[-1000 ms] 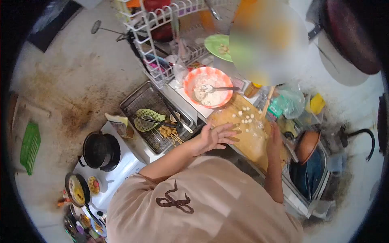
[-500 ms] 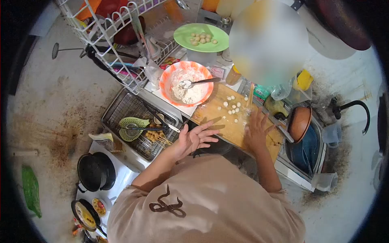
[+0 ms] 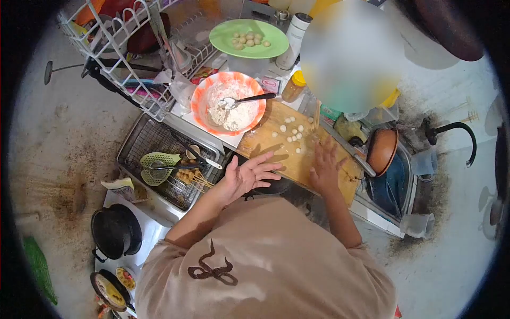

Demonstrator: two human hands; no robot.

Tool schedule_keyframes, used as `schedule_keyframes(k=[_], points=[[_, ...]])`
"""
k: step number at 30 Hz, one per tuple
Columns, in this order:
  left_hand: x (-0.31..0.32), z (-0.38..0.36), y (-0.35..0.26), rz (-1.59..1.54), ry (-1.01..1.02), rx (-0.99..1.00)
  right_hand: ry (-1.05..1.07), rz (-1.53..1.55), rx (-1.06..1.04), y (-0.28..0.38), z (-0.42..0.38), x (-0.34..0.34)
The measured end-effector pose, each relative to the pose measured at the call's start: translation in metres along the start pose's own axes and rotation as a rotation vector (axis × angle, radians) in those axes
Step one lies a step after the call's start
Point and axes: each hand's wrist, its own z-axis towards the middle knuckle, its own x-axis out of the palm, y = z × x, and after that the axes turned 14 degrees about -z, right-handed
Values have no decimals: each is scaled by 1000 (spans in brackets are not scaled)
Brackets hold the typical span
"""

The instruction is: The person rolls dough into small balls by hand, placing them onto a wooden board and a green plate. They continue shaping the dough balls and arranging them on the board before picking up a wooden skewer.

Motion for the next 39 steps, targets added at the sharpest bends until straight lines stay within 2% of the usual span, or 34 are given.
schedule_keyframes(k=[3, 6, 9, 12, 15, 18, 21, 24, 27, 31, 34, 39], points=[[1, 0, -3, -1, -12, 5, 37, -53, 177, -23, 6, 0], [0, 0, -3, 19, -26, -22, -73, -10, 165, -32, 32, 12], [0, 2, -4, 1, -22, -16, -27, -24, 74, -15, 43, 13], [-1, 2, -6, -7, 10, 3, -43, 44, -40, -2, 21, -3], [-5, -1, -8, -19, -13, 8, 115, -75, 47, -12, 4, -12], [-6, -4, -7, -11, -26, 17, -30, -79, 97, -31, 14, 5], [-7, -2, -6, -23, -6, 11, -112, -92, 55, -18, 39, 14], [-4, 0, -6, -18, 9, 3, 21, -53, -21, 5, 40, 2], [-2, 1, -7, -8, 25, -4, 53, 46, -47, 5, 16, -9], [-2, -3, -3, 1, -3, 5, -18, -123, 145, -32, 12, 12], [-1, -5, -1, 15, -11, -11, -128, -119, 88, -38, 35, 15], [-1, -8, 3, 9, -18, 7, -91, -19, -72, -4, 34, 10]])
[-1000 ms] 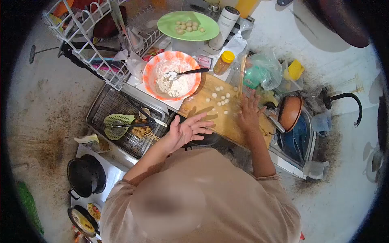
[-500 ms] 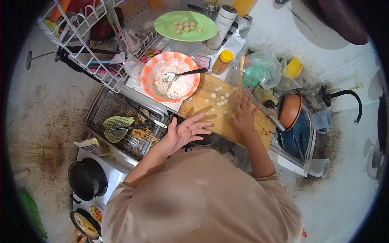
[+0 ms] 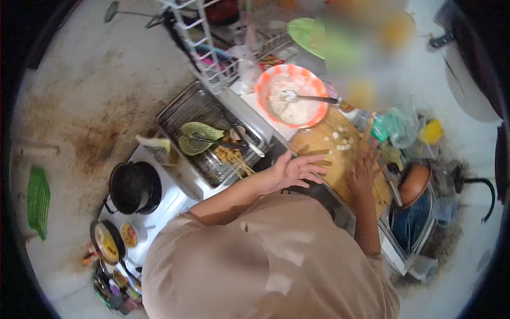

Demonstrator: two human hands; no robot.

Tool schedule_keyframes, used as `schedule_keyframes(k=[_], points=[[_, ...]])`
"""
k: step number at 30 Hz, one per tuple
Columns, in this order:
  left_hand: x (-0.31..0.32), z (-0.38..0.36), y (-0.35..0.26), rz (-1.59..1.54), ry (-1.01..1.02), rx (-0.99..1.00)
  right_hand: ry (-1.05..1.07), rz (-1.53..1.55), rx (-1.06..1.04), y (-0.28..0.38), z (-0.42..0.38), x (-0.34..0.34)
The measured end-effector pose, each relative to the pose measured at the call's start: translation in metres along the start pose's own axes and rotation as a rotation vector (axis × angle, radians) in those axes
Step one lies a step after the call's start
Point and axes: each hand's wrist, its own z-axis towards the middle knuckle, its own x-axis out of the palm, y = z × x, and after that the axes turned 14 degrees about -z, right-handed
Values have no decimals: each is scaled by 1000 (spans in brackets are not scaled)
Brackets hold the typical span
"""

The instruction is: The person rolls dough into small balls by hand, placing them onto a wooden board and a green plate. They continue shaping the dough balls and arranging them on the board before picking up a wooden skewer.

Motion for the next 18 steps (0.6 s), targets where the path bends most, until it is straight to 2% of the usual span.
schedule_keyframes(k=[2, 5, 8, 11, 14, 18], points=[[1, -4, -2, 10, -6, 22, 83, 78, 5, 6, -17, -20], [2, -11, -2, 20, -41, 55, 64, -182, 25, -15, -26, -13], [3, -15, 2, 31, -55, 53, -5, -117, 84, -36, -8, 19], [3, -14, 9, 28, -48, 51, -36, 8, 30, -16, 15, 2], [7, -14, 8, 32, -57, 73, 12, -147, -56, -4, 2, 7], [7, -16, 6, 30, -74, 90, 19, -38, -49, -11, -19, -15]])
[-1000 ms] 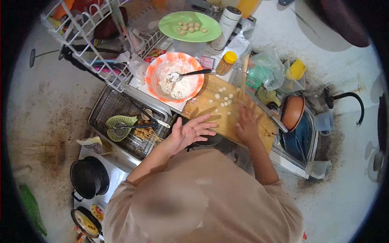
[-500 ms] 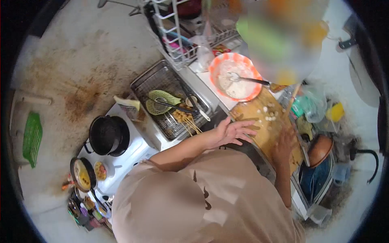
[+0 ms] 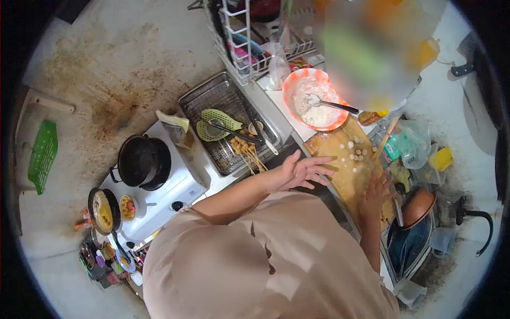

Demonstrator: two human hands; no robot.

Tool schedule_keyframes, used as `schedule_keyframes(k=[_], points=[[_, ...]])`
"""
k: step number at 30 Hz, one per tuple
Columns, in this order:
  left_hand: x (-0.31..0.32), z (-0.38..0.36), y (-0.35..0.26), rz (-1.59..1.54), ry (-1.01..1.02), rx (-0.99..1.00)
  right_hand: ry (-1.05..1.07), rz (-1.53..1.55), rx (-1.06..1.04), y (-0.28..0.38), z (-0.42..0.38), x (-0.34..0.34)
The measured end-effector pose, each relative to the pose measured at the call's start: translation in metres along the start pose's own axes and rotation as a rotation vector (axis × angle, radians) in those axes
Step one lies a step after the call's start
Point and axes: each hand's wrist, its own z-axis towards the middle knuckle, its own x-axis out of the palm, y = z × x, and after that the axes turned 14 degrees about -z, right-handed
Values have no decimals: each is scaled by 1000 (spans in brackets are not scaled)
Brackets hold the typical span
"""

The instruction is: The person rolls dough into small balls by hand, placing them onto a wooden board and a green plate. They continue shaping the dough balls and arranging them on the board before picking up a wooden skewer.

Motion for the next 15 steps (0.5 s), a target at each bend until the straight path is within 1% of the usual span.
schedule_keyframes(k=[2, 5, 7, 9, 12, 14, 15], points=[[-4, 1, 3, -11, 9, 9, -3, 0, 90, -24, -4, 19], [-2, 6, 8, -21, -1, 2, 67, -8, 165, -25, 22, 18], [2, 12, 8, -13, 36, -1, -108, 28, 88, -15, 31, 28], [10, 17, 7, 9, 40, -22, -35, 110, 36, -2, 36, 14], [11, 25, 8, -3, 62, -48, -128, 225, 169, -10, 38, 8], [10, 28, 9, -3, 67, -59, -177, 755, 386, -44, 41, 16], [9, 29, 10, -11, 65, -63, -197, 871, 416, -54, 37, 12]])
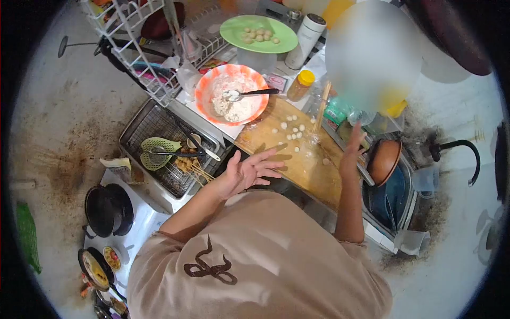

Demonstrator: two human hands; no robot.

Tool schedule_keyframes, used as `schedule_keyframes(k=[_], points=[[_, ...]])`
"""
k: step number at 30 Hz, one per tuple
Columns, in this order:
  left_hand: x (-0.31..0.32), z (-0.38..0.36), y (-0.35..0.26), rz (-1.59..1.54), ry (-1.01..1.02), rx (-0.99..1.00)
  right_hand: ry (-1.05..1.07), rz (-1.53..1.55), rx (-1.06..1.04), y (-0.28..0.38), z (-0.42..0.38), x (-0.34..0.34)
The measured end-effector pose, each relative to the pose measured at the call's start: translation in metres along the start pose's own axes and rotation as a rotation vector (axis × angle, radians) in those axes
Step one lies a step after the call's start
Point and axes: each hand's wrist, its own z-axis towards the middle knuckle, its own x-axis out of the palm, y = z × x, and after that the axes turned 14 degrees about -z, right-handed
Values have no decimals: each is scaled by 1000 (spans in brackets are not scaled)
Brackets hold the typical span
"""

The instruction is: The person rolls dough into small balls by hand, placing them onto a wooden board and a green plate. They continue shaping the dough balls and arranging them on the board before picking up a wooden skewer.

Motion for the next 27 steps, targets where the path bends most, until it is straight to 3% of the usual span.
schedule_keyframes(k=[1, 3, 6, 9, 15, 21, 24, 27], points=[[-1, 1, 1, -7, -3, -3, -15, 115, 34, 2, 1, -12], [-2, 3, 2, -26, 0, -7, -16, 51, -71, 10, -10, -43], [-2, 5, 0, -28, -5, -5, 176, -250, -134, 4, -31, -53], [-1, 6, -2, -20, -8, -3, 237, -391, -238, 18, -49, -40], [0, 2, -6, -16, -5, 7, 150, -533, -362, 21, -53, -19], [-5, -14, -9, -38, -37, 44, 99, -397, -431, 50, -16, 10], [-7, -22, -11, -41, -52, 83, 125, -188, -448, 90, -1, 38], [-8, -32, -12, -46, -45, 126, 185, -295, -463, 100, 6, 59]])
